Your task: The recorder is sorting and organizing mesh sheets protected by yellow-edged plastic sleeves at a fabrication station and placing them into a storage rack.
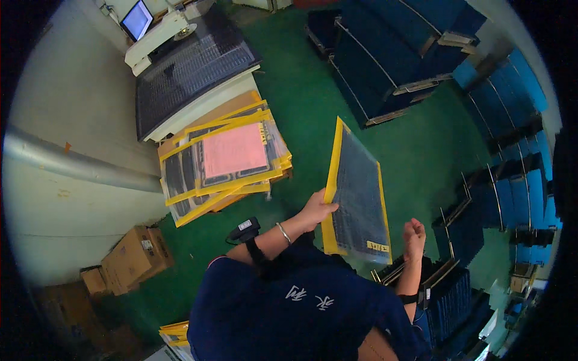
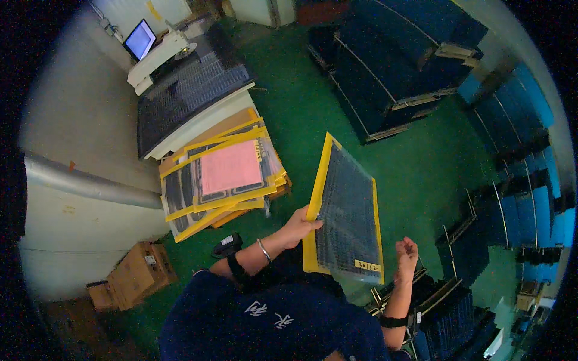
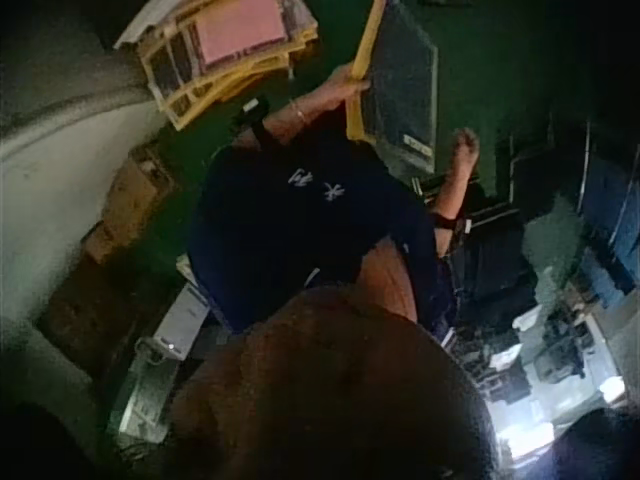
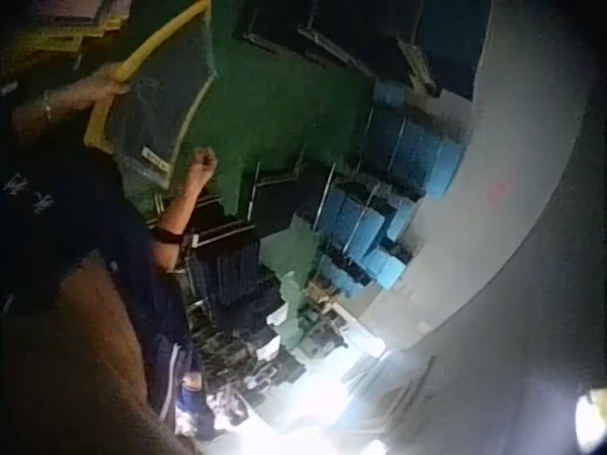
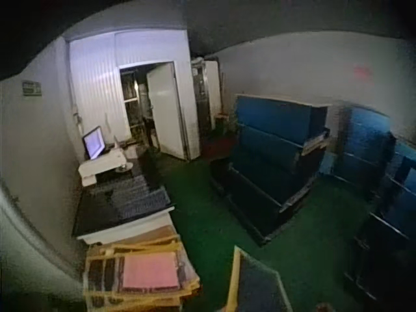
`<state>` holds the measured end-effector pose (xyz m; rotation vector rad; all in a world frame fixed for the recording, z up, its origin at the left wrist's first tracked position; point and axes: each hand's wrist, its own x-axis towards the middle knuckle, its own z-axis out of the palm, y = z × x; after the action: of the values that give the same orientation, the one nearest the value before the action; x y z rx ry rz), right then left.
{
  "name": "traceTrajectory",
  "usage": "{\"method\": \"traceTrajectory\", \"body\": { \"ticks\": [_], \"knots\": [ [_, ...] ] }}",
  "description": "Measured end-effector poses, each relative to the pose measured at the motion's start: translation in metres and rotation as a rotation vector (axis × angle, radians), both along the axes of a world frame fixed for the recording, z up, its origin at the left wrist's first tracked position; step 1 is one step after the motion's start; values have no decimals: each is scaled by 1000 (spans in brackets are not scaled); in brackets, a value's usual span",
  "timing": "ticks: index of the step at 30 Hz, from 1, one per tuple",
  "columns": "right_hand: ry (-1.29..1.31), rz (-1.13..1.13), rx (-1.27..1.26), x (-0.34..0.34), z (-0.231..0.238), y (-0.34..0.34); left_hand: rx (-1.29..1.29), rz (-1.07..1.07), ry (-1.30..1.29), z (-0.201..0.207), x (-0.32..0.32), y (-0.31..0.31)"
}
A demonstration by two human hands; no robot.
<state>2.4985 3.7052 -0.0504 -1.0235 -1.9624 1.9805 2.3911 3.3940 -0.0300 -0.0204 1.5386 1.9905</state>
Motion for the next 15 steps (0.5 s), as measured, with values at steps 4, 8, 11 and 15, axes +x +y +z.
{"method": "traceTrajectory", "body": {
  "ticks": [4,8,11,15],
  "knots": [
    [-29,-2,54,21,-14,1,-35,-12,81,-9,24,2],
    [-146,32,76,36,-61,15,-30,-31,172,-39,26,5],
    [-190,86,57,66,-84,28,-121,-60,195,-43,40,10],
    [-301,107,-270,64,-83,15,-67,-19,223,-31,44,11]
  ]
}}
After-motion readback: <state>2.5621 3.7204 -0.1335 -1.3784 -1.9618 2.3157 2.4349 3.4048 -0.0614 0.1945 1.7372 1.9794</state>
